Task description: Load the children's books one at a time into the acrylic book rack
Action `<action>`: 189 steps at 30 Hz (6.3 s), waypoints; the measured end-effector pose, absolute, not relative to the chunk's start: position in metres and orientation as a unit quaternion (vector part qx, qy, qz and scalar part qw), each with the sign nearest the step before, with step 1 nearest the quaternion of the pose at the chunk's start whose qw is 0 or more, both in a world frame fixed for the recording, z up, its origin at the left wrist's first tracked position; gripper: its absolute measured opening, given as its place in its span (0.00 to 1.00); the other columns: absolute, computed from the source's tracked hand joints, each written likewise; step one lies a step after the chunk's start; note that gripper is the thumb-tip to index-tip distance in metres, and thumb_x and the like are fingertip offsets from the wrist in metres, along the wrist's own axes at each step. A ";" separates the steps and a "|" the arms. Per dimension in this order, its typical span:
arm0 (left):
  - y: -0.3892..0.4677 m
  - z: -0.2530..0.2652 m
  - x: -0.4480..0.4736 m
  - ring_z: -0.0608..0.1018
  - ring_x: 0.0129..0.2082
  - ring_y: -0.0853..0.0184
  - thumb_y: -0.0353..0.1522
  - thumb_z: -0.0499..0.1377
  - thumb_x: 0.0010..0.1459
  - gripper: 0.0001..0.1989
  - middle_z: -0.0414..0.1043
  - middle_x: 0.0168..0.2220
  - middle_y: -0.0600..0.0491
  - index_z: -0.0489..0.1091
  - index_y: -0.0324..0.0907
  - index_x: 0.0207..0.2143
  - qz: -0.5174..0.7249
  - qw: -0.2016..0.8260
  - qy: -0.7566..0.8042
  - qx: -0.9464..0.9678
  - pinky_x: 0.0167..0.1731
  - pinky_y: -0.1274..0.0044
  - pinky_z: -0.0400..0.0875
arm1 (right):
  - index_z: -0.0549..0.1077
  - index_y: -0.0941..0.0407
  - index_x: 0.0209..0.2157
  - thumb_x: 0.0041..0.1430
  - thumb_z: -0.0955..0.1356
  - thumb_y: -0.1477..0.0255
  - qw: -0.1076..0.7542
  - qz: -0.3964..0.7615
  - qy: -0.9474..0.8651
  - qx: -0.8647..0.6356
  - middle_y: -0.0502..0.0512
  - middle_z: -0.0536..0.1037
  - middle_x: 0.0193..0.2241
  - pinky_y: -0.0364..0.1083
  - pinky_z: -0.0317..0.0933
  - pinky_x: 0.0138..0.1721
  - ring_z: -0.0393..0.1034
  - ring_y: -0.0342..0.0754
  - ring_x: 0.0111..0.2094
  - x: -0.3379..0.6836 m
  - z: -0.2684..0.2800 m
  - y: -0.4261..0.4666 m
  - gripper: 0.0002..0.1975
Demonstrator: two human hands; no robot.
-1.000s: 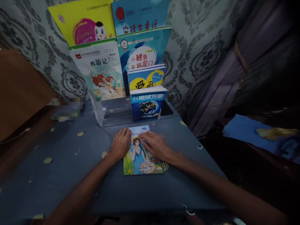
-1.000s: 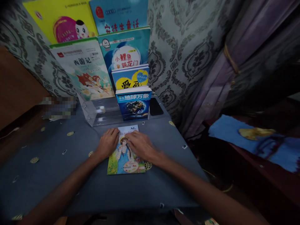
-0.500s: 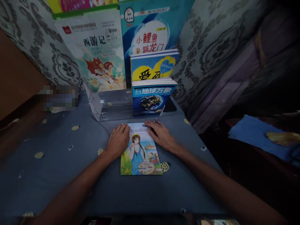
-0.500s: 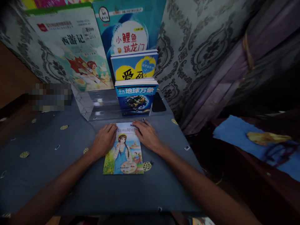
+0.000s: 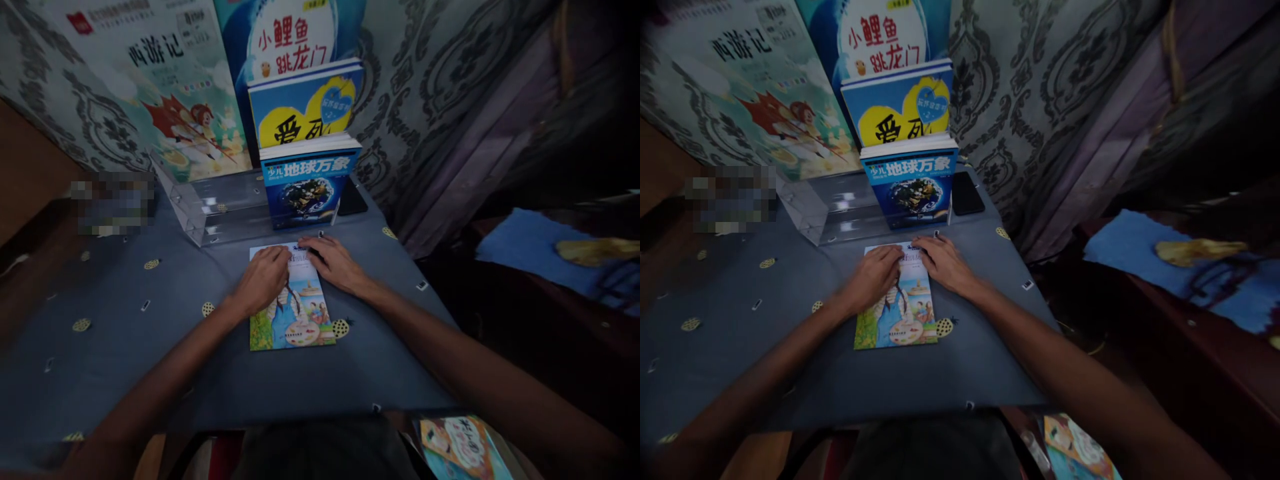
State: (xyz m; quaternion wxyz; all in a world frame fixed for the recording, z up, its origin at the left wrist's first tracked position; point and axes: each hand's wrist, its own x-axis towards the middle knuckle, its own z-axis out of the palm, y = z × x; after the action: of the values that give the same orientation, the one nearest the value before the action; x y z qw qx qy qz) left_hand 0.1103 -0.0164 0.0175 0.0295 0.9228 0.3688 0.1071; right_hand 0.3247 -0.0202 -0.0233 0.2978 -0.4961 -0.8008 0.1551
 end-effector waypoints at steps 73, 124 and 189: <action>-0.054 0.040 0.158 0.75 0.50 0.55 0.34 0.48 0.70 0.13 0.75 0.45 0.44 0.70 0.38 0.45 -0.031 -0.051 0.510 0.858 0.40 0.69 0.75 | 0.75 0.55 0.44 0.65 0.62 0.71 0.526 0.321 -0.586 -0.525 0.54 0.86 0.33 0.45 0.64 0.36 0.76 0.47 0.30 0.322 -0.022 -0.019 0.12; -0.055 0.037 0.156 0.75 0.49 0.54 0.33 0.45 0.71 0.16 0.75 0.45 0.41 0.72 0.37 0.45 -0.032 -0.061 0.486 0.871 0.38 0.68 0.76 | 0.75 0.55 0.47 0.69 0.61 0.69 0.480 0.243 -0.652 -0.534 0.53 0.84 0.31 0.48 0.65 0.44 0.77 0.51 0.38 0.319 -0.006 -0.036 0.13; -0.103 0.014 0.040 0.80 0.53 0.60 0.30 0.54 0.69 0.14 0.80 0.51 0.46 0.72 0.39 0.54 0.200 -0.082 0.241 0.946 0.54 0.66 0.78 | 0.69 0.56 0.60 0.73 0.58 0.64 0.246 0.044 -0.839 -0.484 0.64 0.78 0.54 0.59 0.58 0.55 0.67 0.60 0.56 0.303 -0.019 -0.021 0.22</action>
State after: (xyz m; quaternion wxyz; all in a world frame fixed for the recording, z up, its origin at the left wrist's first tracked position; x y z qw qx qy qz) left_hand 0.0399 -0.1035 0.0140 -0.0820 0.9461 0.2408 0.2004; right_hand 0.3031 -0.0208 -0.0193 0.2456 -0.4841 -0.8387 0.0442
